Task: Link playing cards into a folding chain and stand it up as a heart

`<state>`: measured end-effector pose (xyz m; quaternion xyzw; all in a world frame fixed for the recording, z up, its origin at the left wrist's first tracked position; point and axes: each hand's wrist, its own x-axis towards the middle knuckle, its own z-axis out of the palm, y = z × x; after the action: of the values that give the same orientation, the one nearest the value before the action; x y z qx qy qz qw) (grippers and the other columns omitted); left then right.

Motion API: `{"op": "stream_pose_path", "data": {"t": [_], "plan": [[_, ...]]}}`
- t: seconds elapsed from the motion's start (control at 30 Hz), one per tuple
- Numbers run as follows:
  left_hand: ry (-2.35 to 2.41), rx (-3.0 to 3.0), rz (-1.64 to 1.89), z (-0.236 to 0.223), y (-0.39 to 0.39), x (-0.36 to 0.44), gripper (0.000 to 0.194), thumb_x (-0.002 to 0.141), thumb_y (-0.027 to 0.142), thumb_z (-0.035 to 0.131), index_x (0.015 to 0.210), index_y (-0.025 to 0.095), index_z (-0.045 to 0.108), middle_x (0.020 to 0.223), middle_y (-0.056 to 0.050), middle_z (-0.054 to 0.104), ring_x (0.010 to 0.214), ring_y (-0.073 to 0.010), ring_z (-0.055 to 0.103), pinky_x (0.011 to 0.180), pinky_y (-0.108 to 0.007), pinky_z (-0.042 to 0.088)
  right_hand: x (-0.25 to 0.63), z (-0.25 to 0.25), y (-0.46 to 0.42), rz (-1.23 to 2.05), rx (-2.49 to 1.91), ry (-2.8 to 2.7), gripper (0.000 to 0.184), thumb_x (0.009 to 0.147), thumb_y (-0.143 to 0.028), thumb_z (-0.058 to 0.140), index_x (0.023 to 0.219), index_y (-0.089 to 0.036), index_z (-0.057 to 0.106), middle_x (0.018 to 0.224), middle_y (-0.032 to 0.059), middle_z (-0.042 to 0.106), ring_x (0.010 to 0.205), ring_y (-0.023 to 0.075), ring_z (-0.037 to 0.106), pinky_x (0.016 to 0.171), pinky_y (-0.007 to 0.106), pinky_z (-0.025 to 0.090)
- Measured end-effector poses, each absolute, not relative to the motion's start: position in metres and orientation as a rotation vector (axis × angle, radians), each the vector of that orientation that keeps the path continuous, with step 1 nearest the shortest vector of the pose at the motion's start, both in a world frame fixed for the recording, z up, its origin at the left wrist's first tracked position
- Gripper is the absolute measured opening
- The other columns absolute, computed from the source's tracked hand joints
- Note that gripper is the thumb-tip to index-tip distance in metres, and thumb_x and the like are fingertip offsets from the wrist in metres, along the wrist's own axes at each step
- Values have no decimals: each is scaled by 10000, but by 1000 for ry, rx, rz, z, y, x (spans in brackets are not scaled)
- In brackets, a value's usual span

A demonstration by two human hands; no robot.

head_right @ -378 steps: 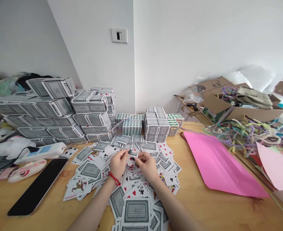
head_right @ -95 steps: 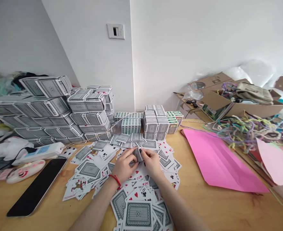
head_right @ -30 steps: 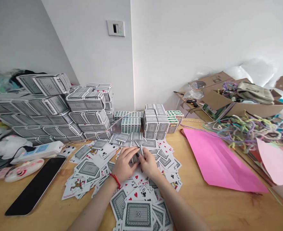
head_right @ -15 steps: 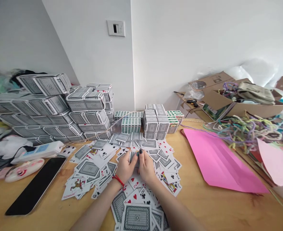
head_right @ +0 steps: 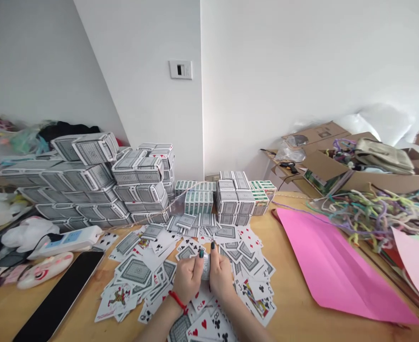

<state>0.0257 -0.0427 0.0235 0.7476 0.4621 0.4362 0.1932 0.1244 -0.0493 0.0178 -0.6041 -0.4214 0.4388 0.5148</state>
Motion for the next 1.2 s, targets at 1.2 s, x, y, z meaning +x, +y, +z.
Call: {"op": "stream_pose_path", "data": {"t": [1.2], "plan": [[1519,1546,932,51,-55,-68,291,751,295,471,1005,235,599,860,-61,658,749,-209,617,642,-319,504,156,43,-68,685,-1852,-2058,418,501,-214,712,896,-242,576,981,27,523,936,251,469,775,330,362]]}}
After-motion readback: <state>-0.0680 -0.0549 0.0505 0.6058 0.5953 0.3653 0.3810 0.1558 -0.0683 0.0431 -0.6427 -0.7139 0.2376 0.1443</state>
